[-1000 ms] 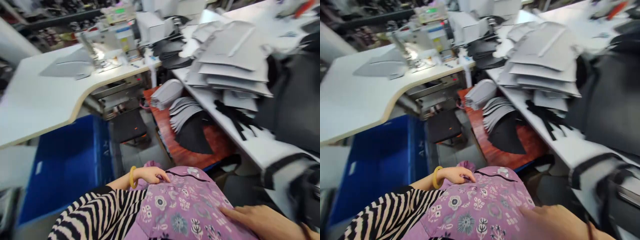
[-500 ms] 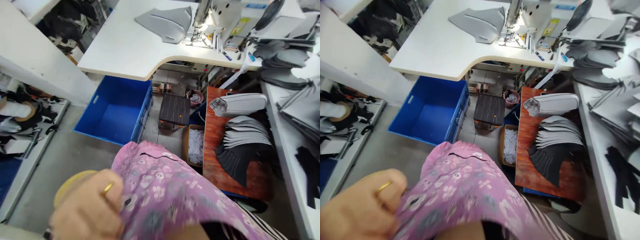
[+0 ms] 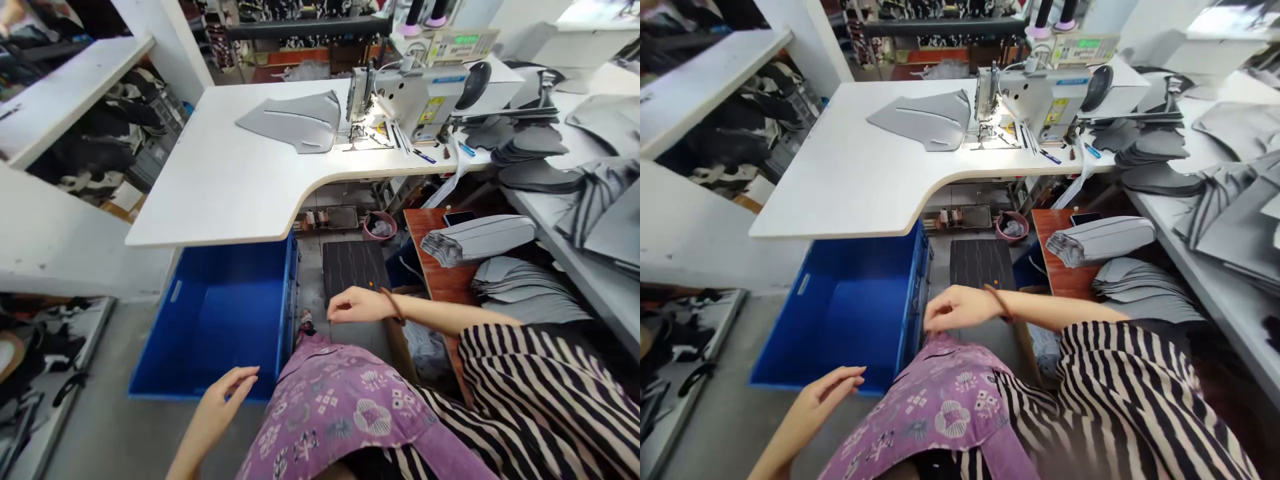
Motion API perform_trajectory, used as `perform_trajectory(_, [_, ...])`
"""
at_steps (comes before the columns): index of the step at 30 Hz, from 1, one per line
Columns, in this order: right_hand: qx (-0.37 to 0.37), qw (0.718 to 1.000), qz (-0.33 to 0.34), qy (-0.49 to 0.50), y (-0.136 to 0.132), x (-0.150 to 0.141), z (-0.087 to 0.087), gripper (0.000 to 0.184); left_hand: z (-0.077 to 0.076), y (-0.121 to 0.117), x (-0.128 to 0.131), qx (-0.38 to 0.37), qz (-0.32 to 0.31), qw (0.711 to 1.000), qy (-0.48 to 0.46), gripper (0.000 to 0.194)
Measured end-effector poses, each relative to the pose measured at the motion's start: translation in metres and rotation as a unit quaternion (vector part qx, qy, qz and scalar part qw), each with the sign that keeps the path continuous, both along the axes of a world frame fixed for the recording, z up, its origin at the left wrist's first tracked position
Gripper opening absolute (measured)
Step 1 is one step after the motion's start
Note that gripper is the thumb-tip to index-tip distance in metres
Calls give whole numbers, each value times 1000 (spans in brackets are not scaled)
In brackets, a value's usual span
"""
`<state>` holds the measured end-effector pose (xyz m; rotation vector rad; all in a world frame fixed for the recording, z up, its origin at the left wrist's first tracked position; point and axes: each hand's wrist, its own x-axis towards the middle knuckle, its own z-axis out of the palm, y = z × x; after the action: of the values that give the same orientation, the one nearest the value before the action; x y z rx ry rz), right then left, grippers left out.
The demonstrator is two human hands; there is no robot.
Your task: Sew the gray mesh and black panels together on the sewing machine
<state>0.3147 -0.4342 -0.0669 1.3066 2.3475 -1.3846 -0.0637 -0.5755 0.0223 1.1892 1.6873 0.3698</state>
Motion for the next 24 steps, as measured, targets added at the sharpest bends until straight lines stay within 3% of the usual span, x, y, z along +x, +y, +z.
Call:
perform_trajectory(2, [-25,997,-42,-60,24,-33,-32,20,-29,36,-28,0,31,999,10,65])
perform_trajectory(4, [-43,990,-80,-111,34,-49,-58,18,-49,76,-54,15,23,1000,7,64])
perform_trajectory(7, [-74,972,-129,-184,25,-53,-85,24,-61,140,-71,61,-44,996,37,52])
perform_trajectory(10, [-101,959,-150,-220,18,-54,-98,28,-66,197,-62,162,-157,968,107,40])
perform_trajectory(14, [-81,957,-172,-217,52,-57,-94,28,-80,255,-34,252,-247,926,136,30])
perform_trajectory(20, [-23,979,-160,-122,136,-54,-66,22,-104,323,-11,271,-267,912,151,33])
perform_trajectory(24, [3,991,-116,-72,192,-55,-64,13,-118,372,3,249,-255,914,191,43])
